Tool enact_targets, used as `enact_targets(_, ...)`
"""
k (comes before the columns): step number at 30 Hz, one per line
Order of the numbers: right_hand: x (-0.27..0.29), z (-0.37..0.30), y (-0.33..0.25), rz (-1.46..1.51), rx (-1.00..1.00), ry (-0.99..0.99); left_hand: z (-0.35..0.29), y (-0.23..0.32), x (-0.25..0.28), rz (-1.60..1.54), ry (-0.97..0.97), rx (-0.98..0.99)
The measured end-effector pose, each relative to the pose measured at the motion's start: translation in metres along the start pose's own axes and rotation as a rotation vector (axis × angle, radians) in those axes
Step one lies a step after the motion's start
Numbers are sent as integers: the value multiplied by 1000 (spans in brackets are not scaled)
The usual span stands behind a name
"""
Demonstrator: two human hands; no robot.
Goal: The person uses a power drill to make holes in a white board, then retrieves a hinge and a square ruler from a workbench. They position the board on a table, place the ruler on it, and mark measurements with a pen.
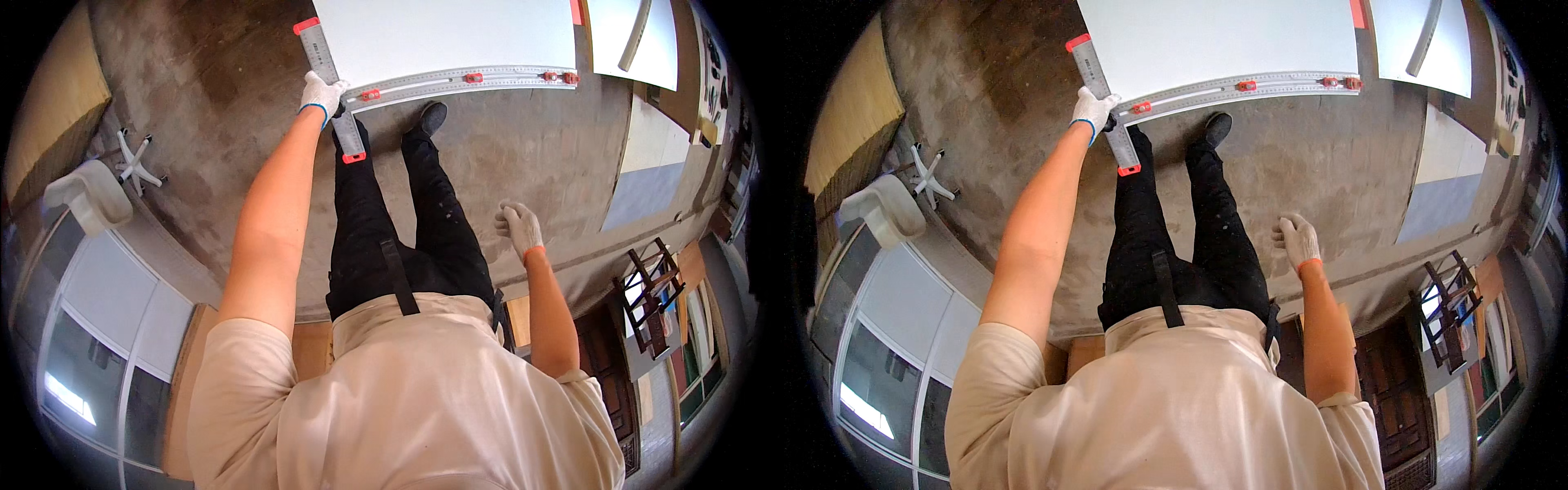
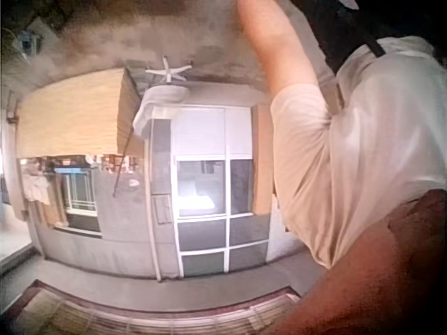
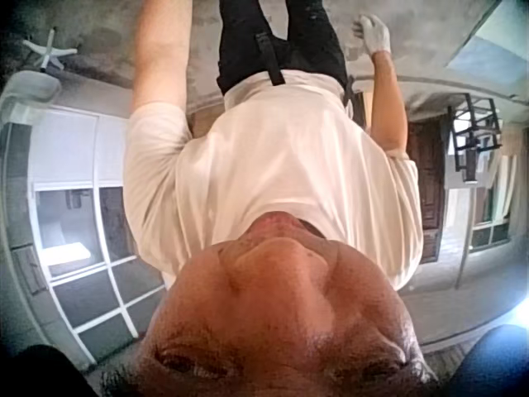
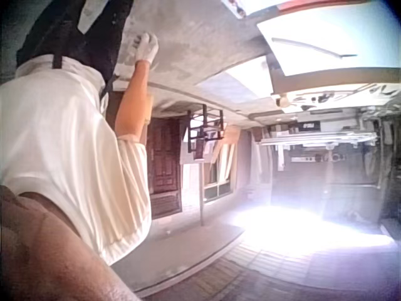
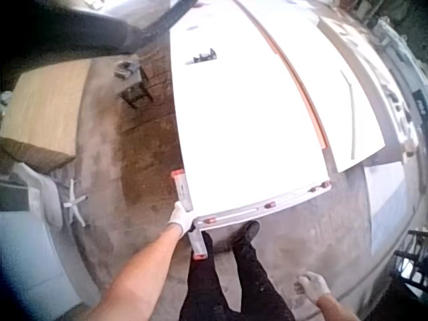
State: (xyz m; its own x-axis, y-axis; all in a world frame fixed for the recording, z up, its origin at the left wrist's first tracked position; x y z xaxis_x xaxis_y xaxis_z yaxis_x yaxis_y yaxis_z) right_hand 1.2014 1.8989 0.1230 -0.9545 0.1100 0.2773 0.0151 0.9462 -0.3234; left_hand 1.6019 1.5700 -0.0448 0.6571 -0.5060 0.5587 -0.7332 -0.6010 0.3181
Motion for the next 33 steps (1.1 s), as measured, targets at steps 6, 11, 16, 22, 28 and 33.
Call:
enact_targets(6, 1, -1, -9, -18, 10, -11, -5, 2, 1, 7, 7, 6)
enact_targets(11, -1, -2, -19, -39, 6, -8, 4, -10, -2, 0, -3, 7)
enact_targets(16, -5, -1, -17, -41, 10, -25, 9, -12, -3, 4, 0, -21)
enact_targets(22, -9, -5, -23, -53, 14, -33, 2, -12, 3, -44, -30, -22)
enact_targets(28, -9, -6, -31, -81, 24, -36, 8, -16, 1, -40, -33, -39)
enact_targets(33, -8, -4, -30, -66, 26, -39, 10, -18, 0, -15, -8, -39)
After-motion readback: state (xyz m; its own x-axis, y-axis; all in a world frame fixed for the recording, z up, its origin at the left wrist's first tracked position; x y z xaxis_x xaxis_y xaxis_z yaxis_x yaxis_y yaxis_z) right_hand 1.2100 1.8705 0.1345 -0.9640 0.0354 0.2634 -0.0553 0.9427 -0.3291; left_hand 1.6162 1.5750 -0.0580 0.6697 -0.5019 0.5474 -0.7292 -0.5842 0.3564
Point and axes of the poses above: each hand's wrist, its own z-axis towards the middle knuckle, its own x-axis out of the back of the hand, y = z × x, the point moved 2 cm from there along z, towards the middle knuckle, and after that the axes turned 4 degrees about x, right-handed, at the moved point
